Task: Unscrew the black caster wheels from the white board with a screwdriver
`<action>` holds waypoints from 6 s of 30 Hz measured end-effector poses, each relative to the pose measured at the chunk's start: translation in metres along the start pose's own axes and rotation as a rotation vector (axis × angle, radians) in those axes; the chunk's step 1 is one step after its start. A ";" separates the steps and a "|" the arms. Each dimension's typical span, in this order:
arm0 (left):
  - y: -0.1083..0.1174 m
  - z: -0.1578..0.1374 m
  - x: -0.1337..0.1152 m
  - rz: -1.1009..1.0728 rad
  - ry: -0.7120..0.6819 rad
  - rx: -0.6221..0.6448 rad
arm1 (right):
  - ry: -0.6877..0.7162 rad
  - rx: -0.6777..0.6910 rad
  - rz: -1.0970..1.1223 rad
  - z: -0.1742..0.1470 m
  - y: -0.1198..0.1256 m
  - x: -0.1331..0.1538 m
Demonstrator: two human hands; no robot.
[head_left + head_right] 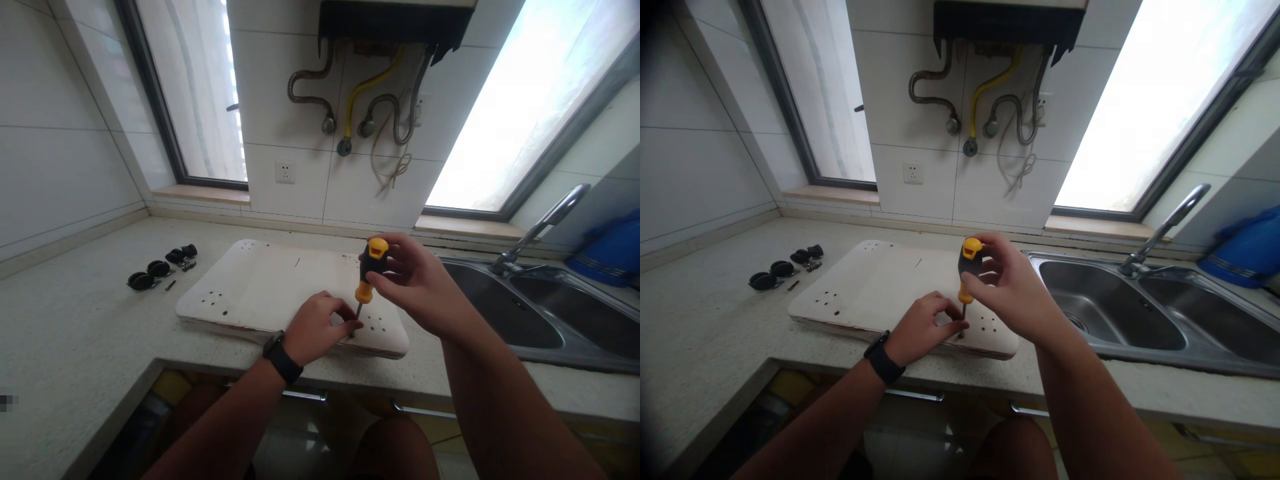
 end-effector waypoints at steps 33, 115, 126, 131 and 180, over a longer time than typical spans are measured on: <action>0.000 0.000 -0.003 0.020 -0.034 0.010 | -0.026 0.098 0.121 -0.007 -0.004 0.003; -0.011 -0.004 -0.022 0.563 -0.505 0.266 | -0.426 -0.737 0.666 -0.087 0.077 -0.101; -0.016 -0.006 -0.022 0.569 -0.449 0.183 | -0.435 -0.686 0.662 -0.090 0.066 -0.114; -0.012 -0.007 -0.020 0.509 -0.360 0.179 | -0.458 -0.667 0.669 -0.093 0.063 -0.117; 0.025 -0.051 -0.029 0.348 -0.498 0.053 | -0.518 -0.518 0.232 -0.131 0.062 -0.140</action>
Point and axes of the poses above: each hand's wrist, its own z-axis towards the middle knuckle, its own y-axis out of the back of the hand, x = y × z, the point moved 5 cm from there along z, towards the middle knuckle, and after that the axes turned 8 degrees about -x, right-handed, at the moved point
